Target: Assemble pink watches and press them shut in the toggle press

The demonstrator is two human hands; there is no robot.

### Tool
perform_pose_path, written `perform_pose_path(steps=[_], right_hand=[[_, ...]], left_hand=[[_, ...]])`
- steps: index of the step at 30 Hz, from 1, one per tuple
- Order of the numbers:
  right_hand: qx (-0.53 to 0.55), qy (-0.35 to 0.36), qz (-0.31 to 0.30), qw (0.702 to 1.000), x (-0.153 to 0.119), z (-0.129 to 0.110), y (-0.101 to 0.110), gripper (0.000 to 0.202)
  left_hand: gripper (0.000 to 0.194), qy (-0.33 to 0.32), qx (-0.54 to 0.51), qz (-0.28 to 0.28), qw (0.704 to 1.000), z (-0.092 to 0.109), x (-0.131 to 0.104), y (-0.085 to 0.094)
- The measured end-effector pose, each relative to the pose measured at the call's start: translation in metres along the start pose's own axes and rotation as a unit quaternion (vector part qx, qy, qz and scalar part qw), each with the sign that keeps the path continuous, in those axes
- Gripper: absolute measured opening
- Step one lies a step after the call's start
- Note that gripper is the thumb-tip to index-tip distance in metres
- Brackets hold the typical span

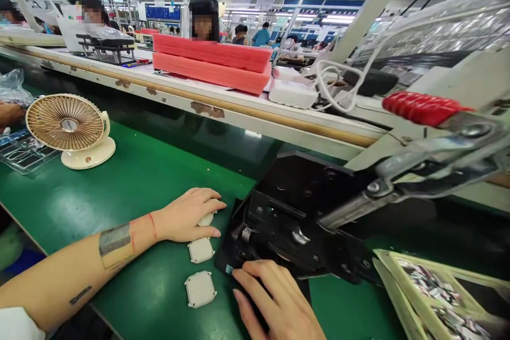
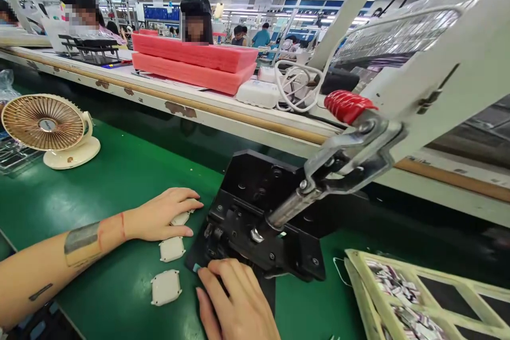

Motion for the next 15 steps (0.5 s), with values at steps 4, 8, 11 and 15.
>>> perform_pose_path(steps=[4, 8, 11, 15], right_hand=[[0.006, 0.0, 0.009, 1.0, 0.0, 0.002, -0.002, 0.021], [0.028, -0.019, 0.017, 0.999, -0.001, 0.002, -0.004, 0.022], [0.04, -0.038, 0.018, 0.998, -0.003, 0.004, -0.003, 0.022], [0.04, -0.049, 0.016, 0.998, -0.006, 0.005, -0.002, 0.019]], left_hand=[[0.072, 0.005, 0.046, 0.0, 0.999, 0.003, -0.001, 0.005], [0.076, 0.034, 0.107, -0.004, 0.994, 0.004, -0.004, 0.011], [0.067, 0.052, 0.13, -0.018, 0.99, 0.005, -0.005, 0.012], [0.063, 0.059, 0.147, -0.026, 0.987, 0.008, -0.006, 0.012]])
Point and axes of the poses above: each hand's wrist, its own x-axis towards the middle knuckle, its own y-axis out of the back of the hand, z = x × y, the point moved 7 cm from there along x, towards the middle knuckle
